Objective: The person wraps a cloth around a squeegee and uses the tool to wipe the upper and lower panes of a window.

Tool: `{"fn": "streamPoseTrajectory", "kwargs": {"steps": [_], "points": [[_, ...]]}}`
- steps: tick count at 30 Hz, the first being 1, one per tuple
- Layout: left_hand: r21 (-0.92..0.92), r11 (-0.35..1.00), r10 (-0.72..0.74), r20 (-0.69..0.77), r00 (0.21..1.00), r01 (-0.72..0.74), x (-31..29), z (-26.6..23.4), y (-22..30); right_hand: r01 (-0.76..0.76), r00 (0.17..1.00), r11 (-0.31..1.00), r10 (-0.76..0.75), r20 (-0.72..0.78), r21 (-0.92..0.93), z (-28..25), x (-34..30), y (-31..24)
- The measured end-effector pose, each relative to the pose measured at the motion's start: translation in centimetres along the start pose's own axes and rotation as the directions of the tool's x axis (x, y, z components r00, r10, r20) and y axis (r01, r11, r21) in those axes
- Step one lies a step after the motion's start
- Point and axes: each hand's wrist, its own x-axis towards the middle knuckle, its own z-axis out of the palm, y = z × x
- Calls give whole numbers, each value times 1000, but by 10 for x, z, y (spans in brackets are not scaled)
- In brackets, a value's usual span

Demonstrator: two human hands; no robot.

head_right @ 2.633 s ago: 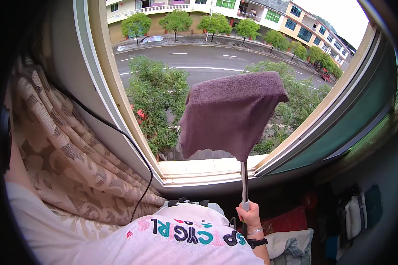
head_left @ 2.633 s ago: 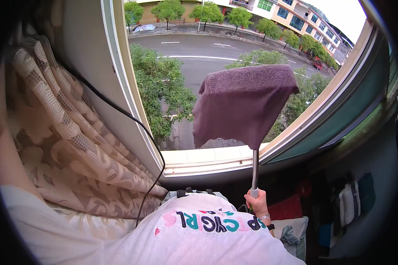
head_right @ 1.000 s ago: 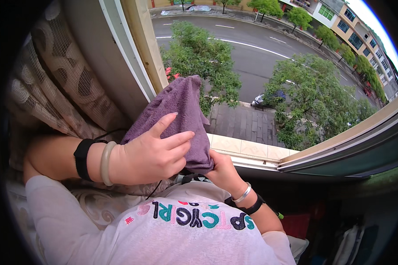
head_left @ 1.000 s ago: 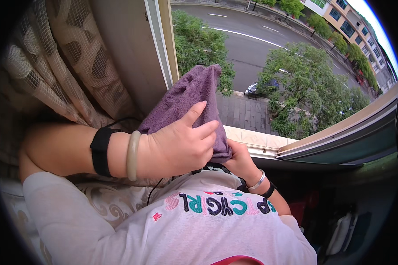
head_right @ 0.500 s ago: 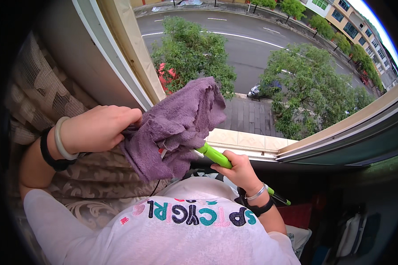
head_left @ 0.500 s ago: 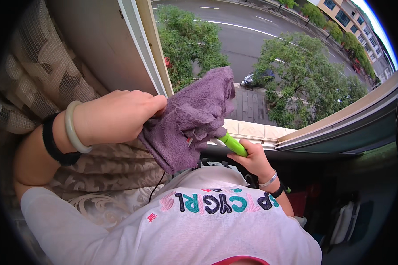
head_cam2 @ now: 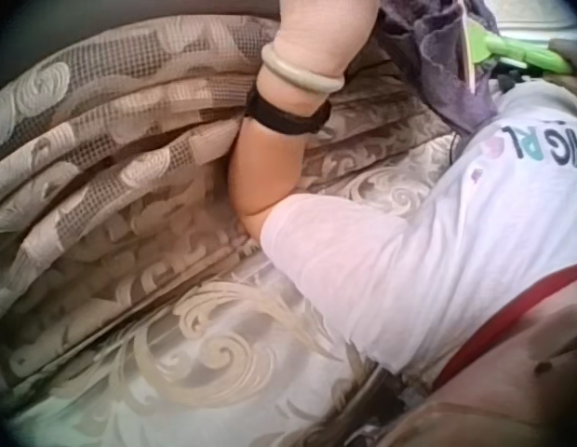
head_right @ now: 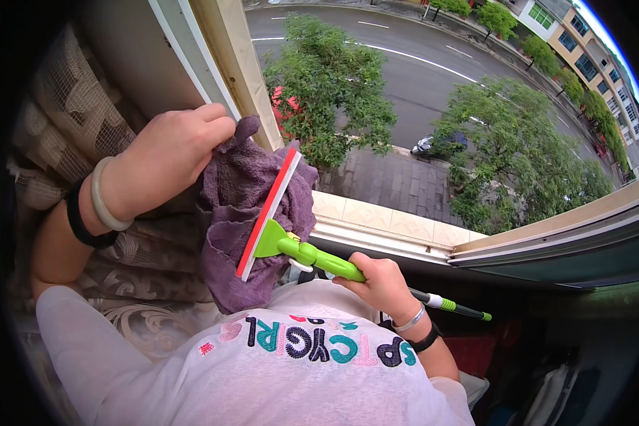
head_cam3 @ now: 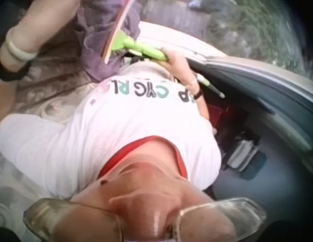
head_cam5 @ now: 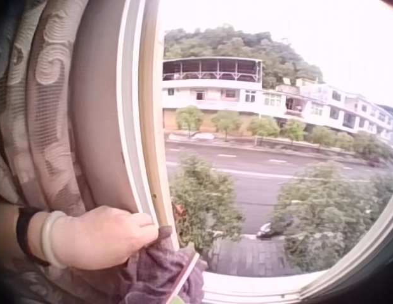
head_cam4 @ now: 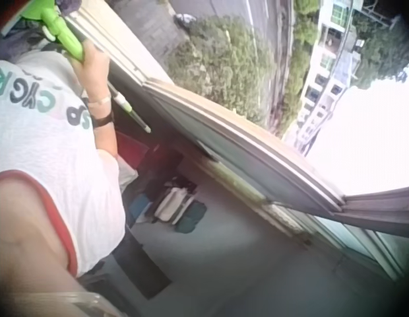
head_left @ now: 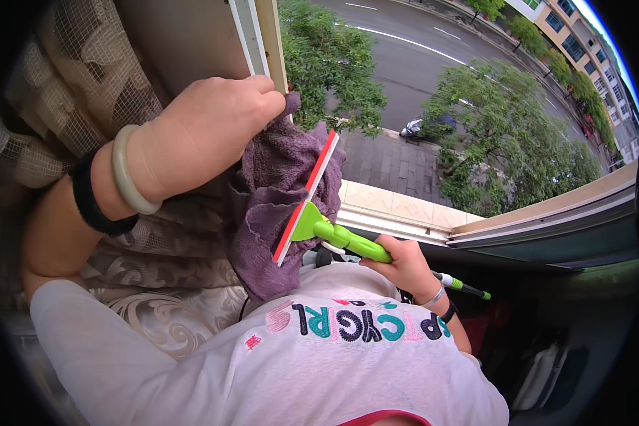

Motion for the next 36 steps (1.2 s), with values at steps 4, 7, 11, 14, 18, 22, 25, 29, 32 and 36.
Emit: {"fn": "streamPoseTrajectory", "kwargs": {"steps": [4,7,11,14,18,22,25,29,32,36], "points": [[38,989,145,19,989,-146,-14,4,19,-9,1000,991,12,-24,135,2,4,4],[-452,876,246,121,962,-168,-23,-10,38,-18,999,990,22,-26,141,4,9,8],[-583,812,272,373,887,-3,-47,4,51,-30,998,985,41,-56,171,8,12,15],[-484,872,243,300,923,-73,-60,15,55,-33,998,973,44,-42,226,8,17,11],[-434,827,448,122,886,-358,-65,5,52,0,999,976,8,-38,216,10,27,8],[-603,795,505,599,621,-65,-73,-28,40,27,999,965,-22,-23,260,11,35,5],[-603,773,502,772,391,199,-83,-11,5,93,996,950,-87,-33,297,15,40,1],[-500,570,-46,773,633,652,-74,-6,-20,125,991,961,-130,6,248,16,53,-8],[-808,72,-214,560,800,585,-75,11,-3,156,987,965,-159,-2,211,21,58,-10],[-788,451,-291,316,903,420,-72,32,29,235,971,952,-222,-84,199,34,56,-24]]}}
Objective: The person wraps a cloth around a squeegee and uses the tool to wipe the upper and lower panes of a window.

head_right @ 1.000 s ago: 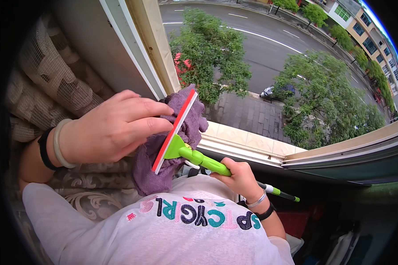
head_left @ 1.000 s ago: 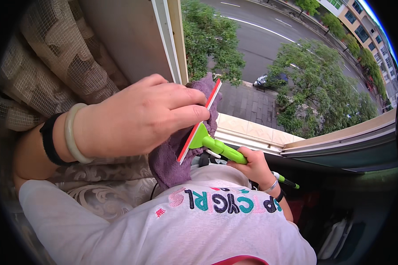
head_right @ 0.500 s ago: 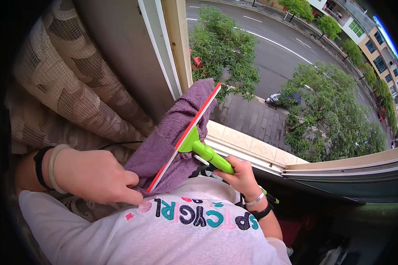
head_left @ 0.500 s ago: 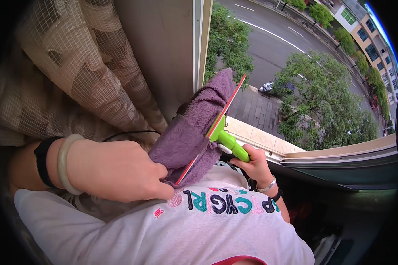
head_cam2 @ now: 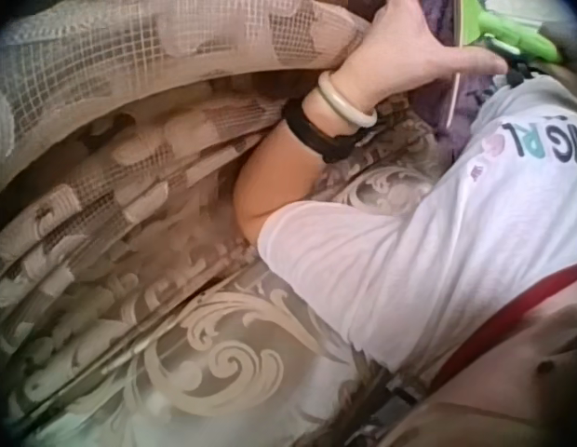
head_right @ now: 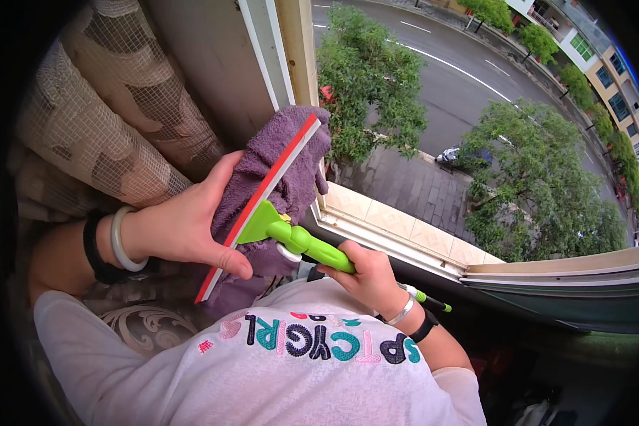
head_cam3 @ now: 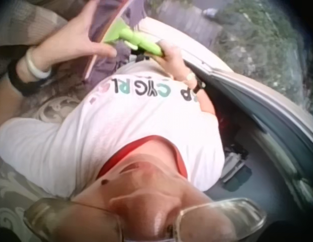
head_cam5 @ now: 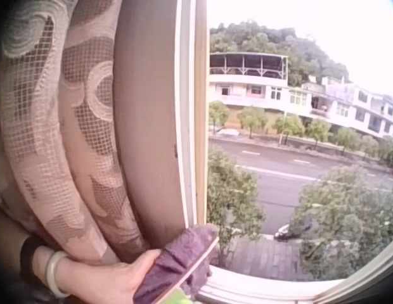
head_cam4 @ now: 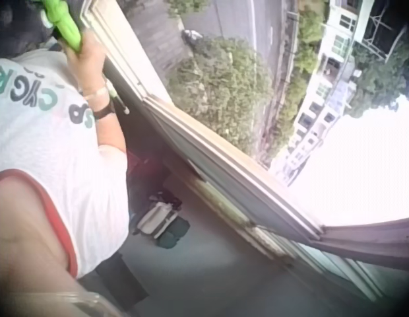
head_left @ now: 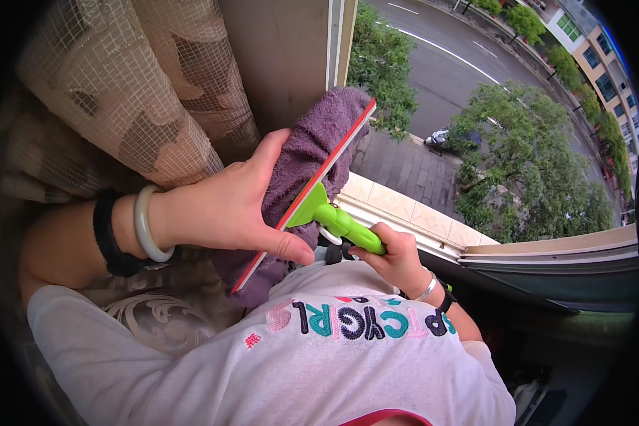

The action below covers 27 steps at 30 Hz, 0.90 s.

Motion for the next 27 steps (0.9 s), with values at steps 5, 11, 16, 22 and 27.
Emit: {"fn": "streamPoseTrajectory", "kwargs": {"steps": [5,11,16,22,27], "points": [[-308,951,-6,-94,996,-24,6,9,-4,-19,918,997,-13,397,76,-16,14,-14],[-489,872,-43,-54,998,12,13,10,13,168,984,962,-177,24,215,-22,43,-27],[-361,931,43,-62,997,-63,15,14,16,268,949,940,-295,110,209,-32,64,-24],[-357,934,-21,-1,1000,19,14,13,19,-65,969,788,-97,227,612,-32,59,-31],[-331,944,-8,40,999,20,12,15,20,-298,922,608,-17,387,736,-27,65,-19]]}}
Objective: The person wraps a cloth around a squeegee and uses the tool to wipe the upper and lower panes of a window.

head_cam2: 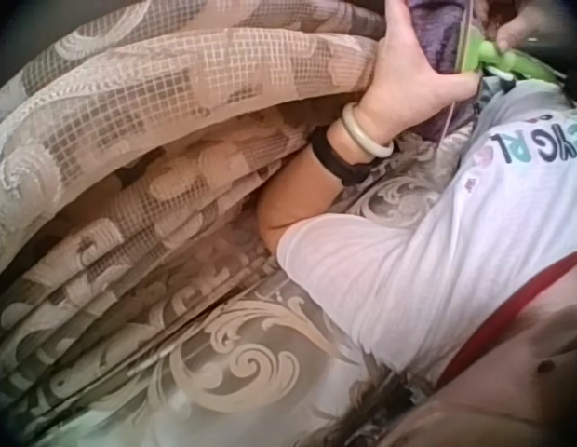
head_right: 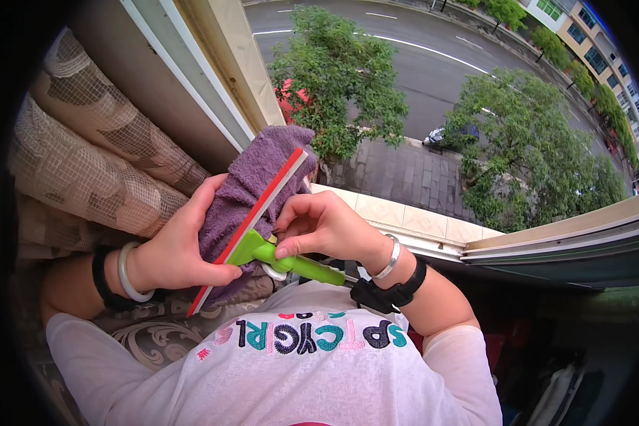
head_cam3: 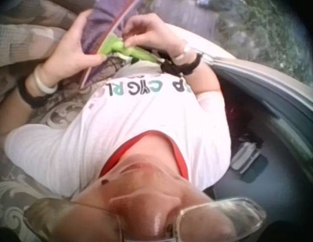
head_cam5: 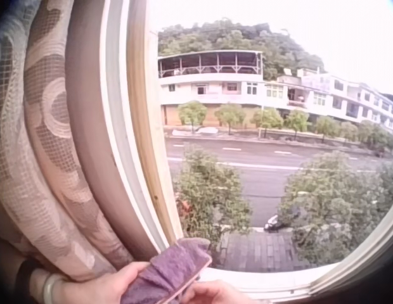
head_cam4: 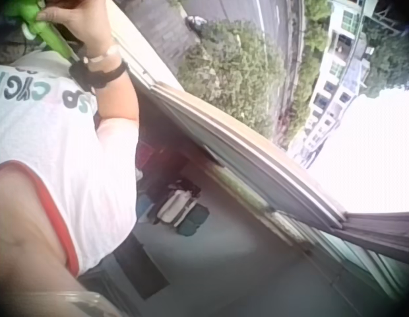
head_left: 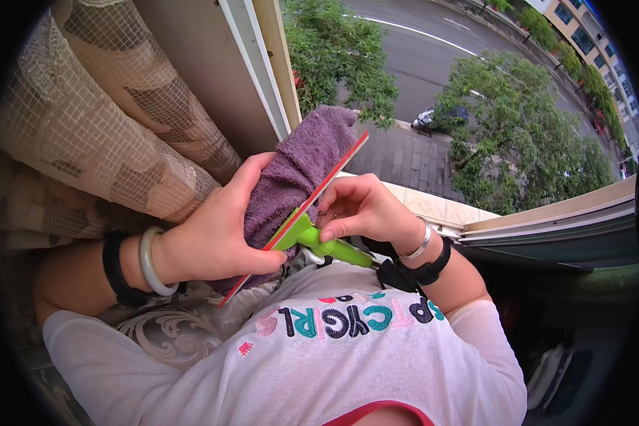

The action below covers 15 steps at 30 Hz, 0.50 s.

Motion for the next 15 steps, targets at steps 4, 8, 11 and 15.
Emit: {"fn": "streamPoseTrajectory", "kwargs": {"steps": [4,8,11,15], "points": [[41,996,77,-66,995,-74,-1,4,-7,-29,997,994,21,-77,-104,3,1,-7],[47,997,70,-69,995,-67,1,2,-6,223,934,661,-356,-38,-716,12,-3,-6],[18,997,77,-83,994,-76,-1,1,-5,105,930,831,-276,-242,-547,9,-16,6],[-20,999,-39,-58,998,38,-5,-3,-5,-5,927,998,-21,-374,-67,1,-37,14]]}}
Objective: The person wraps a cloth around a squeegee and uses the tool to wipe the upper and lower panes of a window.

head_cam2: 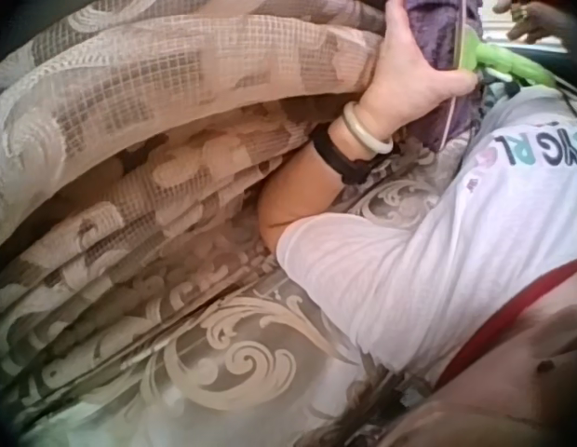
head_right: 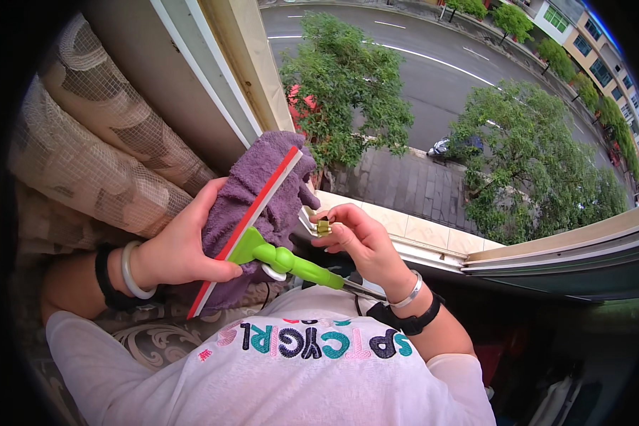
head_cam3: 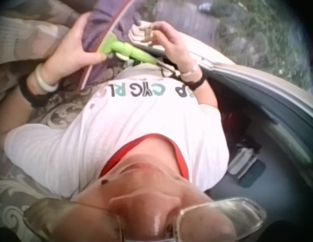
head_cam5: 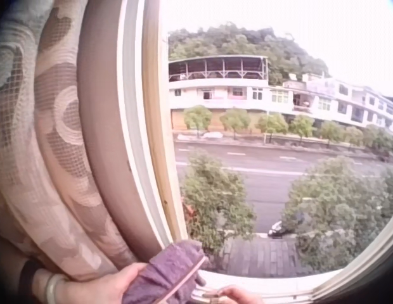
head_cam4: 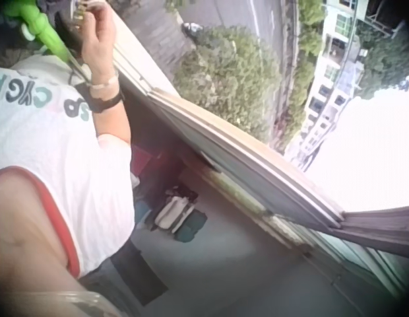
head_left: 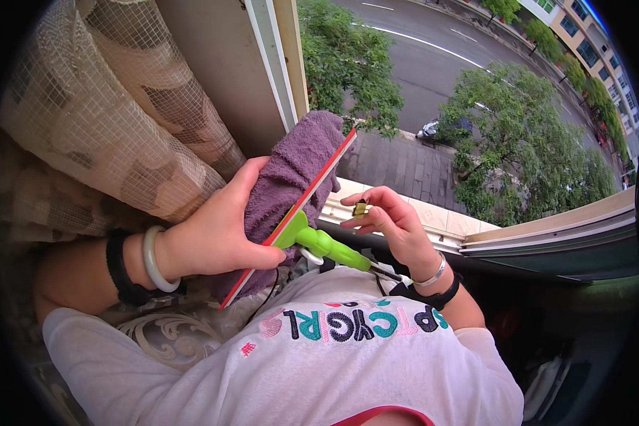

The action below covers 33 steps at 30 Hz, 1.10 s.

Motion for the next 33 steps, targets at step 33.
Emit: {"fn": "streamPoseTrajectory", "kwargs": {"steps": [33], "points": [[640,529,132,586,799,-557,44,-29,14,15,982,883,76,175,-469,53,-35,-7]]}}
